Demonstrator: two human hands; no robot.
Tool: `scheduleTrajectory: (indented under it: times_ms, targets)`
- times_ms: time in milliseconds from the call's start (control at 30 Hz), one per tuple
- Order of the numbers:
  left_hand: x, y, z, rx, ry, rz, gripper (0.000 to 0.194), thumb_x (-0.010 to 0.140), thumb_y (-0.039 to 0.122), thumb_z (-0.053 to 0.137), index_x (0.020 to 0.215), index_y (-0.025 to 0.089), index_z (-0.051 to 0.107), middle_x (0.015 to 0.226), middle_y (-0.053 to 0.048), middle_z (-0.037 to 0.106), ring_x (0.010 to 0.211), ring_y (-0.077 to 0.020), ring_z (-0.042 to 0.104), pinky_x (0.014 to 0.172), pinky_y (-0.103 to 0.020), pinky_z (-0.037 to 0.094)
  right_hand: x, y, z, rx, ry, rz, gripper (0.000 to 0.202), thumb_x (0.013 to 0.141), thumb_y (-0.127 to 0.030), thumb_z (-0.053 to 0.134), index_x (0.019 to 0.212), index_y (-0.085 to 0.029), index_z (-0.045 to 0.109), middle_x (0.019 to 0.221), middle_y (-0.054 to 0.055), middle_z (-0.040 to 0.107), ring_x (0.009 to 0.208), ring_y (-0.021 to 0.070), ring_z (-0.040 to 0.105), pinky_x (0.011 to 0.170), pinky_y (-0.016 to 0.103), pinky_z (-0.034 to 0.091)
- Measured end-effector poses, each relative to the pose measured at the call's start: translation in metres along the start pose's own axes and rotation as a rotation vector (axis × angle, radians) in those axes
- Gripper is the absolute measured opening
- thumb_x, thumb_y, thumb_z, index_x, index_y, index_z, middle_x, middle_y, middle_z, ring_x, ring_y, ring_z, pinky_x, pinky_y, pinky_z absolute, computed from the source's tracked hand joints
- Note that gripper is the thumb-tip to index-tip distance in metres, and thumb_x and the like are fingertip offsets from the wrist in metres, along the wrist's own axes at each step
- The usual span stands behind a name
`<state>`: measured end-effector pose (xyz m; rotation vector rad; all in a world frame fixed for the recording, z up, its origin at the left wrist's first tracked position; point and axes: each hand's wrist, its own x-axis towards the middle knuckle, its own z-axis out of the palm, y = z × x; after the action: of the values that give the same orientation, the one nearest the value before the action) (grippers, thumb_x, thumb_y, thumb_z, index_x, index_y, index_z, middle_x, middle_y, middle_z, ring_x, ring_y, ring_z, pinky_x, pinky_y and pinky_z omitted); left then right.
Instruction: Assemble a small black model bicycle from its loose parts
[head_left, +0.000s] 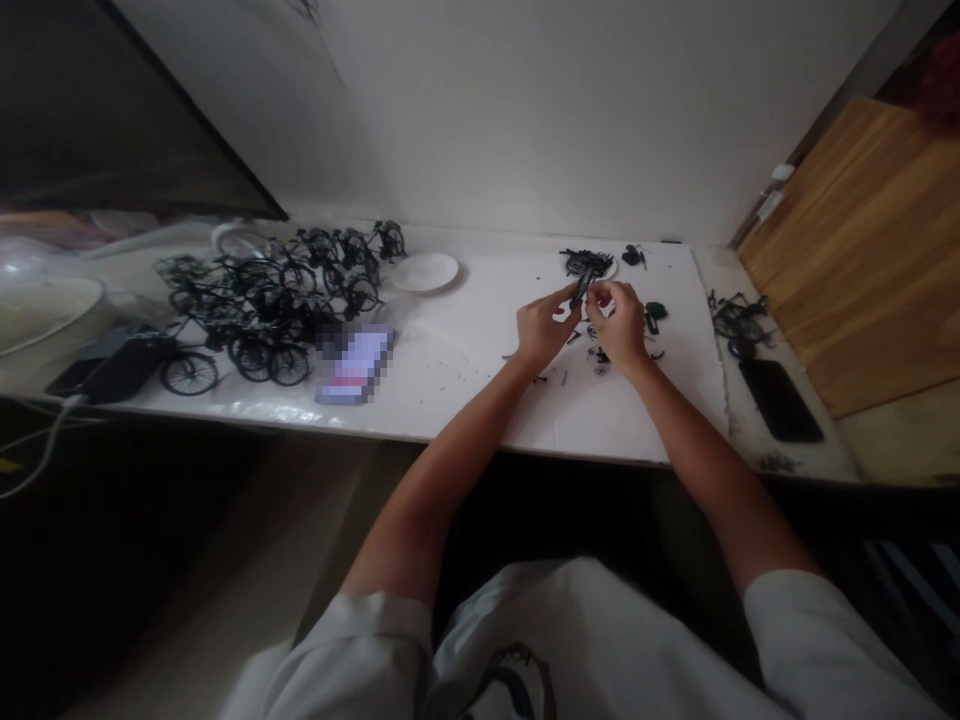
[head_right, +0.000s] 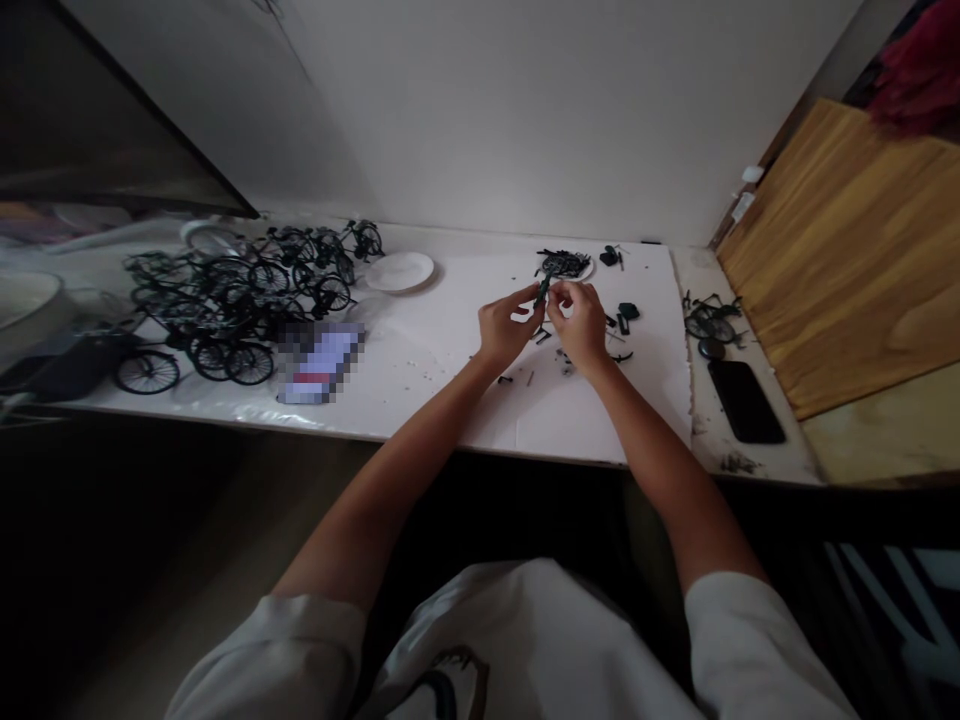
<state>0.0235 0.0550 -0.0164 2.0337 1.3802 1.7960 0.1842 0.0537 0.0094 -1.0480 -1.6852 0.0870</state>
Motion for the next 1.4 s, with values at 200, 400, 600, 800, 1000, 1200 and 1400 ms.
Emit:
scheduleTrajectory:
  times_ms: [200, 400, 600, 800, 1000, 1200, 1400]
  targets:
    - [0.000, 0.001, -0.001, 0.000, -0.009, 0.001, 0.034, 0.094, 0.036, 0.074, 0.125, 0.027, 0.084, 0.115, -0.006, 0.086, 0.082, -0.0232, 0.083, 0.076, -0.037, 0.067, -0.001, 0.001, 0.002, 0.066, 0.007, 0.032, 0.010, 0.099, -0.036, 0.066, 0.102, -0.026, 0.069, 0.096, 0.006, 0.074, 0.083, 0.0218, 0.067, 0.085, 0.040, 0.058]
    - [0.000, -0.003, 0.000, -0.017, -0.028, -0.017, 0.036, 0.094, 0.036, 0.074, 0.128, 0.027, 0.084, 0.117, -0.007, 0.086, 0.084, -0.0228, 0.083, 0.081, -0.039, 0.068, -0.002, -0.003, 0.002, 0.139, -0.021, 0.116, 0.014, 0.099, -0.040, 0.069, 0.101, -0.026, 0.069, 0.097, 0.005, 0.077, 0.086, 0.0225, 0.069, 0.089, 0.041, 0.060]
    - [0.000, 0.004, -0.002, -0.134, -0.032, -0.106, 0.037, 0.093, 0.038, 0.077, 0.128, 0.025, 0.083, 0.122, -0.008, 0.085, 0.089, -0.0236, 0.083, 0.086, -0.043, 0.070, 0.000, -0.008, -0.001, 0.109, -0.026, 0.067, 0.012, 0.101, -0.037, 0.067, 0.103, -0.026, 0.071, 0.096, 0.006, 0.076, 0.087, 0.0229, 0.069, 0.090, 0.042, 0.061]
    - [0.009, 0.007, -0.001, -0.527, 0.099, -0.359, 0.033, 0.086, 0.038, 0.089, 0.111, 0.019, 0.084, 0.105, -0.009, 0.086, 0.095, -0.0215, 0.082, 0.087, -0.035, 0.070, 0.004, -0.010, -0.008, 0.025, -0.025, -0.007, 0.025, 0.108, -0.044, 0.058, 0.110, -0.023, 0.072, 0.104, 0.010, 0.077, 0.088, 0.0225, 0.069, 0.091, 0.040, 0.059]
    - [0.025, -0.005, -0.009, -0.789, 0.219, -0.669, 0.025, 0.085, 0.030, 0.093, 0.101, 0.018, 0.079, 0.095, -0.007, 0.082, 0.099, -0.0201, 0.082, 0.094, -0.031, 0.066, 0.004, 0.003, -0.003, 0.001, -0.025, 0.113, 0.032, 0.107, -0.047, 0.053, 0.108, -0.022, 0.072, 0.102, 0.010, 0.079, 0.083, 0.0221, 0.065, 0.089, 0.038, 0.055]
    - [0.028, -0.003, -0.015, -1.027, 0.222, -0.830, 0.020, 0.090, 0.018, 0.087, 0.103, 0.013, 0.073, 0.109, -0.013, 0.082, 0.120, -0.0272, 0.080, 0.115, -0.042, 0.061, 0.001, 0.002, 0.000, 0.089, -0.219, 0.324, 0.048, 0.099, -0.066, 0.059, 0.091, -0.020, 0.072, 0.092, 0.010, 0.080, 0.085, 0.0228, 0.068, 0.084, 0.036, 0.053]
    - [0.029, -0.001, -0.021, -1.095, 0.141, -0.880, 0.021, 0.095, 0.015, 0.079, 0.112, 0.008, 0.070, 0.123, -0.020, 0.080, 0.130, -0.0310, 0.077, 0.122, -0.045, 0.056, 0.002, -0.007, -0.001, 0.296, -0.299, 0.313, 0.064, 0.090, -0.084, 0.063, 0.088, -0.021, 0.071, 0.090, 0.009, 0.079, 0.089, 0.0234, 0.071, 0.090, 0.036, 0.056]
